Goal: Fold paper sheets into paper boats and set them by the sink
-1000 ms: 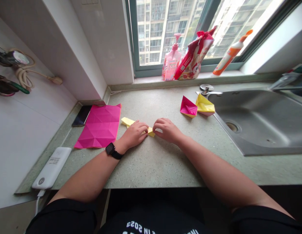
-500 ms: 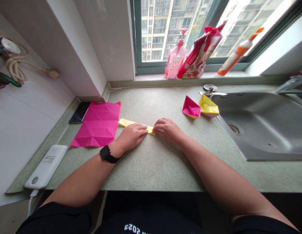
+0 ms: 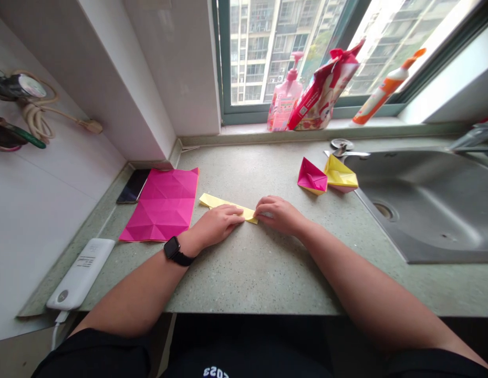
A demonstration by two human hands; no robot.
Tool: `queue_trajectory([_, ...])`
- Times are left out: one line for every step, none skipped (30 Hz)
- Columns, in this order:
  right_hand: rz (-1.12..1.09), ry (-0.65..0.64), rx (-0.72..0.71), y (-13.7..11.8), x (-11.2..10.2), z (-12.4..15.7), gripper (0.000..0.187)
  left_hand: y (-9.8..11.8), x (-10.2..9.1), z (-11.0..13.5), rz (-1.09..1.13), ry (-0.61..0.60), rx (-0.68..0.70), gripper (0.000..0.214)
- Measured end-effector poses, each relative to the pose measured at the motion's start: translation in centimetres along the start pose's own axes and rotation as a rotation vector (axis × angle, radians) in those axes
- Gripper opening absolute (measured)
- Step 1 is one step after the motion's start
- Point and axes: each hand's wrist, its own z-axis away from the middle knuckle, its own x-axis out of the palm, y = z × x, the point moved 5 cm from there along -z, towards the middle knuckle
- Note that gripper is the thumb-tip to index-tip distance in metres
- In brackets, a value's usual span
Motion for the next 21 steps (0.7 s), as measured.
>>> queue_trajectory([-0.001,-0.003,0.003,-0.02,-0.02,-0.02,0.017,-0.02,0.03,0.04,0.001,0.004,0.000,0.024])
queue_trajectory([-0.002,-0.006,0.006,-0.05,-0.04,-0.04,0.017,-0.03,0.06,0.06,0.003,0.006,0.000,0.024])
queue_trajectory([-0.002,-0.009,0.008,-0.07,-0.07,-0.05,0.017,-0.03,0.10,0.08,0.007,0.008,0.001,0.024])
queue_trajectory([-0.003,-0.013,0.008,-0.10,-0.10,-0.05,0.017,-0.03,0.13,0.08,0.012,0.007,0.001,0.024])
queue_trajectory([-0.003,-0.017,0.009,-0.12,-0.14,-0.05,0.017,-0.02,0.16,0.07,0.020,0.006,0.001,0.025])
queue_trajectory([-0.003,-0.023,0.009,-0.15,-0.17,-0.04,0.018,-0.01,0.17,0.05,0.029,0.004,0.000,0.025])
queue_trajectory([-0.004,-0.028,0.010,-0.17,-0.21,-0.03,0.018,0.01,0.17,0.03,0.039,0.004,0.000,0.025])
queue_trajectory([-0.006,-0.034,0.010,-0.19,-0.23,-0.02,0.018,0.03,0.15,0.01,0.049,0.004,0.001,0.026])
queue_trajectory([-0.008,-0.040,0.009,-0.21,-0.25,0.01,0.018,0.04,0.12,-0.02,0.057,0.004,0.001,0.026])
queue_trajectory([-0.012,-0.044,0.008,-0.23,-0.27,0.03,0.018,0.05,0.08,-0.05,0.064,0.004,0.001,0.026])
queue_trajectory([-0.014,-0.046,0.009,-0.24,-0.28,0.05,0.019,0.06,0.04,-0.06,0.070,0.004,0.001,0.026])
queue_trajectory([-0.016,-0.046,0.009,-0.24,-0.29,0.07,0.019,0.06,0.00,-0.08,0.074,0.005,0.001,0.026])
queue_trajectory([-0.016,-0.045,0.010,-0.23,-0.30,0.09,0.019,0.06,-0.03,-0.08,0.078,0.004,0.001,0.025])
queue_trajectory([-0.014,-0.042,0.011,-0.22,-0.30,0.10,0.019,0.05,-0.06,-0.08,0.081,0.003,0.000,0.025])
queue_trajectory([-0.012,-0.040,0.012,-0.20,-0.29,0.10,0.019,0.03,-0.08,-0.07,0.084,0.002,-0.002,0.025])
queue_trajectory([-0.009,-0.038,0.013,-0.18,-0.29,0.09,0.019,0.01,-0.08,-0.05,0.086,-0.002,-0.006,0.025])
queue_trajectory([-0.004,-0.036,0.017,-0.16,-0.28,0.07,0.019,-0.01,-0.07,-0.04,0.089,-0.005,-0.010,0.025])
queue_trajectory([0.000,-0.031,0.024,-0.12,-0.27,0.04,0.018,-0.04,-0.06,-0.04,0.093,-0.009,-0.014,0.025])
queue_trajectory([0.005,-0.025,0.035,-0.07,-0.26,0.00,0.018,-0.05,-0.03,-0.04,0.098,-0.015,-0.016,0.025])
queue_trajectory([0.008,-0.019,0.048,-0.01,-0.24,-0.06,0.018,-0.06,-0.01,-0.05,0.103,-0.021,-0.017,0.024])
queue_trajectory([0.011,-0.013,0.063,0.05,-0.20,-0.11,0.018,-0.06,0.01,-0.08,0.109,-0.026,-0.018,0.024])
